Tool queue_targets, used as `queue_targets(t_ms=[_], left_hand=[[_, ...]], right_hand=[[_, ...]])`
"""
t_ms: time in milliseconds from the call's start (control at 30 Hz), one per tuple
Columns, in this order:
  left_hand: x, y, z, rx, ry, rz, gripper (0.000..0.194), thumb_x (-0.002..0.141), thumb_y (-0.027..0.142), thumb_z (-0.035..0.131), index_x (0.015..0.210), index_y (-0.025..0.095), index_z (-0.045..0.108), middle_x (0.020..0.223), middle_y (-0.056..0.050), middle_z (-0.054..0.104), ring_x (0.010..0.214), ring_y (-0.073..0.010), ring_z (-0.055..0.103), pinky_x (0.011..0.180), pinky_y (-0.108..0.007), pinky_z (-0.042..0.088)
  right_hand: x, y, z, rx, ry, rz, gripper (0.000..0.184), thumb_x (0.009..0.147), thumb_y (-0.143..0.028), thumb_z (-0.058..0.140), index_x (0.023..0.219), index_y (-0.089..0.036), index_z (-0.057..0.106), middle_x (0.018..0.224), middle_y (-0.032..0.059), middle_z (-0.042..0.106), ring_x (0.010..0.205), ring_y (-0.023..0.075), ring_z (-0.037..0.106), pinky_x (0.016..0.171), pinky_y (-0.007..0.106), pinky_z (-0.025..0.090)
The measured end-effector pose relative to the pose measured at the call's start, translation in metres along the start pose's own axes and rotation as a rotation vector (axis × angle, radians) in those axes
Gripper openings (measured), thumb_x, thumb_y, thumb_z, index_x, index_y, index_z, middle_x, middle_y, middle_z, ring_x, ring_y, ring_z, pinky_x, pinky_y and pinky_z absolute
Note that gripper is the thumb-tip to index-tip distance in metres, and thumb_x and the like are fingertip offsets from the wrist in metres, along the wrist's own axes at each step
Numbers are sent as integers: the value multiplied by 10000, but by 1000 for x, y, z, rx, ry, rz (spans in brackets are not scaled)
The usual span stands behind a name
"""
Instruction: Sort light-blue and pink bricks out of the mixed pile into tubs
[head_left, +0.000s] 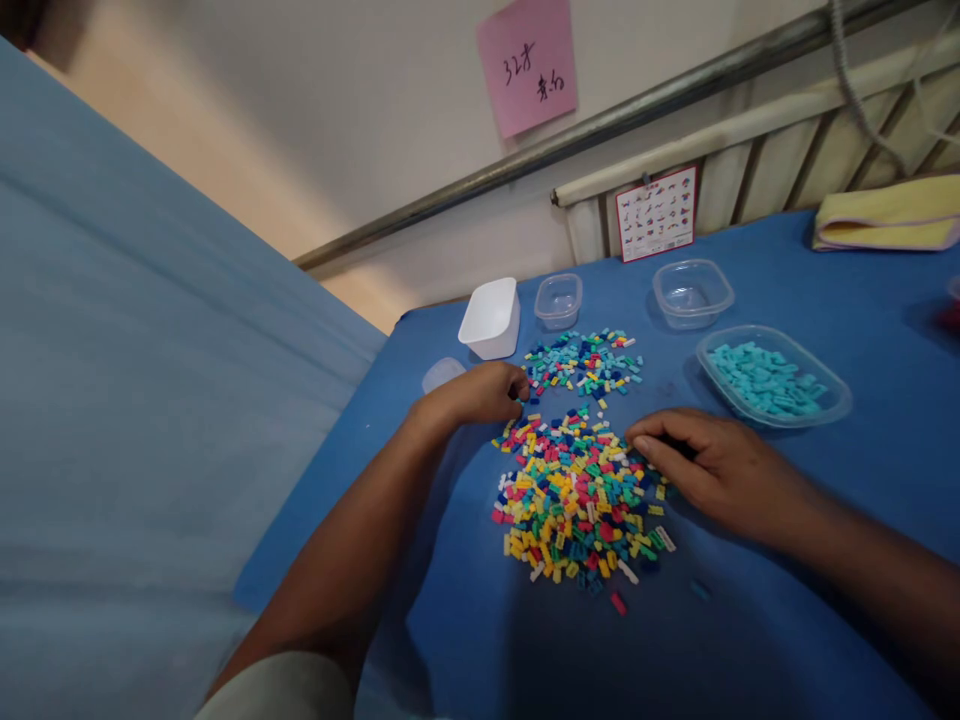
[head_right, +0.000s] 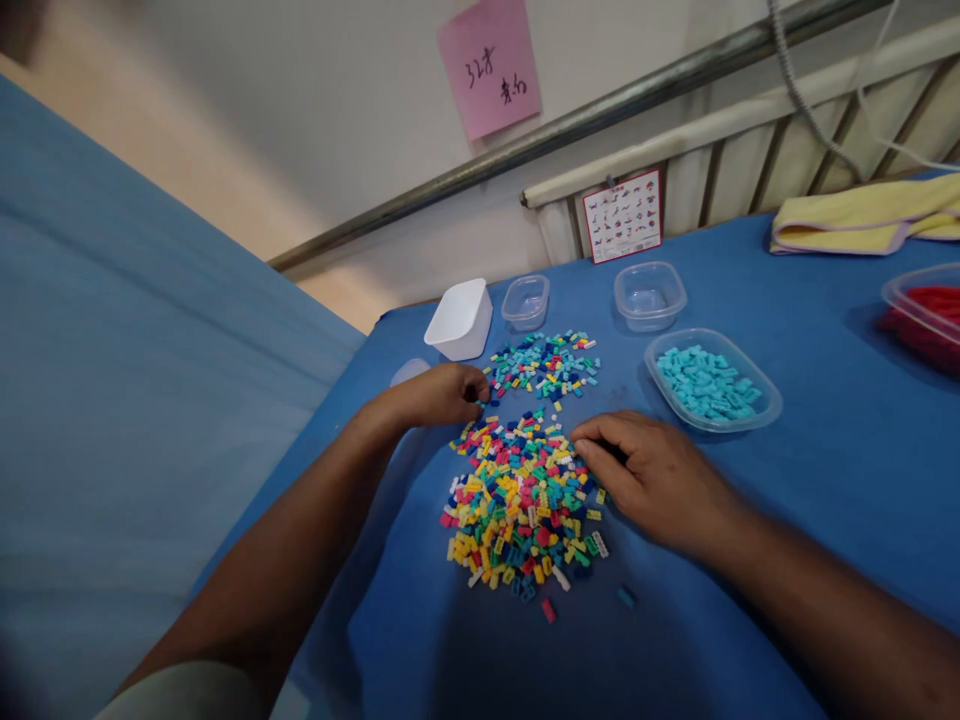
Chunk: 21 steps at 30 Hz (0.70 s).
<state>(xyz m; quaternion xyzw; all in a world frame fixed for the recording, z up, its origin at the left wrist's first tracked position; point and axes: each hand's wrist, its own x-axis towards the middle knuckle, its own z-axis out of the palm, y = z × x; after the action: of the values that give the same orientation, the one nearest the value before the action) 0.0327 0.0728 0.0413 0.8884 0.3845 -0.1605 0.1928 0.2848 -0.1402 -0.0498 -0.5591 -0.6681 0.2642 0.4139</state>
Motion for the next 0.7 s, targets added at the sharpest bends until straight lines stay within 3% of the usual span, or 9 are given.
queue_targets(t_ms=[167,300,467,600,700], left_hand=[[-3,3,1,2,35,19,263,708,137,692,961,186,745,793,24,672,679,-138,548,603,-278,330],[0,-13,5,-449,25,-37,245,627,131,716,869,168,738,719,36,624,662,-122,532,591,-243,365],[4,-31,11,-795,52,-116,301,669,210,761,960,152,714,839,1,682,730,-124,638,715,-273,571],[2,-24,8,-949,121,-122,326,658,195,842,946,133,703,844,-3,663,729,-103,632,716,-259,594],[4,-6,2,-1029,163,-76,361,671,209,892,963,133,694,836,9,648,717,-89,618,707,-244,592]], right_hand=[[0,-1,-1,8,4,10,275,1078,-420,558,1093,-274,791,1029,25,816,940,227,764,832,370,571],[1,-3,-1,11,9,4,277,1075,-414,560,1080,-269,796,1024,35,821,928,231,765,821,377,574],[1,-4,-2,19,6,-1,274,1078,-396,550,1068,-271,793,1031,36,825,919,230,760,815,381,577],[1,-4,-1,22,-2,5,260,1078,-381,557,1058,-275,793,1028,24,819,935,225,753,828,373,565],[3,-5,-1,21,1,-1,263,1084,-370,553,1066,-273,796,1017,24,814,934,225,750,820,366,552]])
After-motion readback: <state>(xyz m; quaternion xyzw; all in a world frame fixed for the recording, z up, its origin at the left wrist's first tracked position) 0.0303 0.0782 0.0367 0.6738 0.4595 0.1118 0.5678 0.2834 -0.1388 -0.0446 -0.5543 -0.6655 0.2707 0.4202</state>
